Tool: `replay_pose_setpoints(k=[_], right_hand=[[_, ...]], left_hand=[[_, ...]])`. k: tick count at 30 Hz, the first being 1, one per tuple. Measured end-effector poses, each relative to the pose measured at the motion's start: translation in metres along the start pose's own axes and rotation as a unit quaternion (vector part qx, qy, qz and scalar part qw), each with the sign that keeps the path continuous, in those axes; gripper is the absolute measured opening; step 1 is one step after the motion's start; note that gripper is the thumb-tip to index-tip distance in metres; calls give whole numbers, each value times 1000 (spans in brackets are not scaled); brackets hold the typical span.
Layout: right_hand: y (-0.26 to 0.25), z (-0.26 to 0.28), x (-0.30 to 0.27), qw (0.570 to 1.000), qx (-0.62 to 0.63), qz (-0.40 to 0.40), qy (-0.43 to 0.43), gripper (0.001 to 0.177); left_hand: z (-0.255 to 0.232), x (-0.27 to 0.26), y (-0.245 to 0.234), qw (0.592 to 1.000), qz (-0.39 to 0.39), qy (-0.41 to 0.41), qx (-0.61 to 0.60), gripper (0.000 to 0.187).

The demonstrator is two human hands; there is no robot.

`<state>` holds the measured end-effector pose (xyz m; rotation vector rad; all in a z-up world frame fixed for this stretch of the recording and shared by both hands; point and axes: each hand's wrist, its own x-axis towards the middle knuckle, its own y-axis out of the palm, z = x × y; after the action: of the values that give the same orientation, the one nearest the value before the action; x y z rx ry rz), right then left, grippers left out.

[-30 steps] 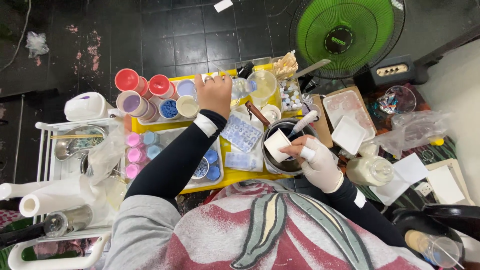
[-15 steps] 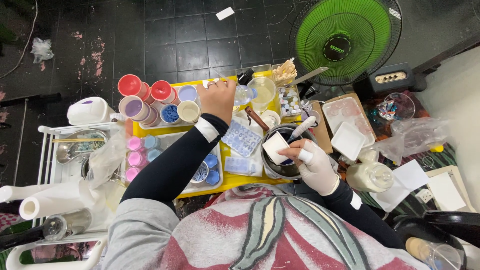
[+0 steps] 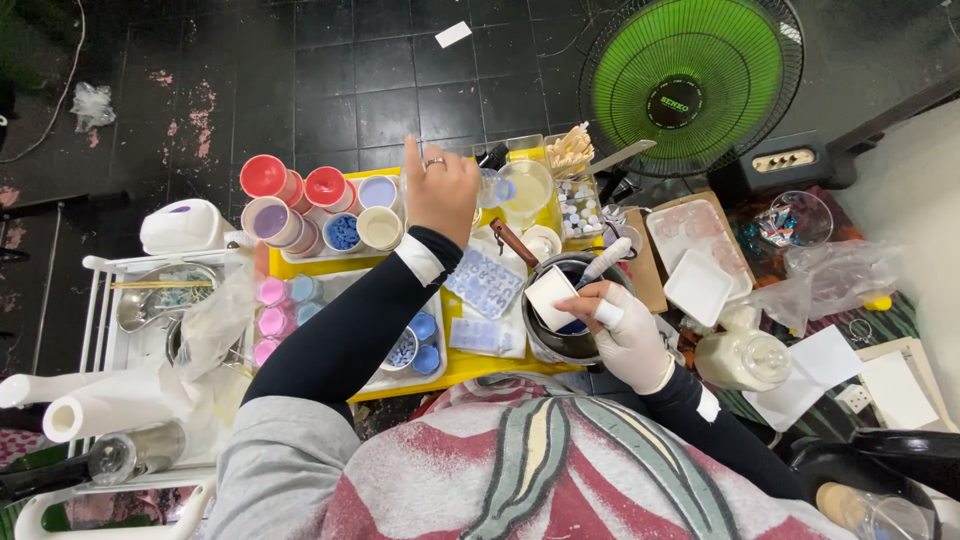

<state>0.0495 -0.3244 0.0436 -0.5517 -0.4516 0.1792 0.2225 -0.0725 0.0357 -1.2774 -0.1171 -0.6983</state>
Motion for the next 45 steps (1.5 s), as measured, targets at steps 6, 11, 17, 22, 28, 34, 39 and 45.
replay_pose_setpoints(k=[6, 11, 17, 22, 28, 34, 39, 45], right_hand=[[0, -2, 0, 1000, 11, 2, -1, 32], [-3, 8, 7, 1000, 3, 19, 5, 31], [-1, 14, 13, 999, 1, 24, 31, 36], [-13, 20, 33, 999, -26, -20, 7, 42], [-22, 29, 103, 986, -155, -4, 67, 44], [31, -44, 156, 959, -270, 80, -36, 30], [72, -95, 161, 924, -339, 177, -23, 13], [69, -96, 149, 927, -351, 122, -52, 27]], left_hand=[[0, 9, -7, 998, -64, 16, 25, 10], [-5, 7, -1, 996, -76, 23, 47, 13], [-2, -2, 16, 997, -66, 0, 51, 20], [12, -19, 20, 997, -34, -67, -5, 24], [38, -43, -14, 949, 145, -146, -239, 63], [56, -102, -33, 859, 158, -240, -424, 71], [65, -160, -60, 841, 84, -254, -471, 70], [78, -187, -80, 808, 67, -259, -525, 70]])
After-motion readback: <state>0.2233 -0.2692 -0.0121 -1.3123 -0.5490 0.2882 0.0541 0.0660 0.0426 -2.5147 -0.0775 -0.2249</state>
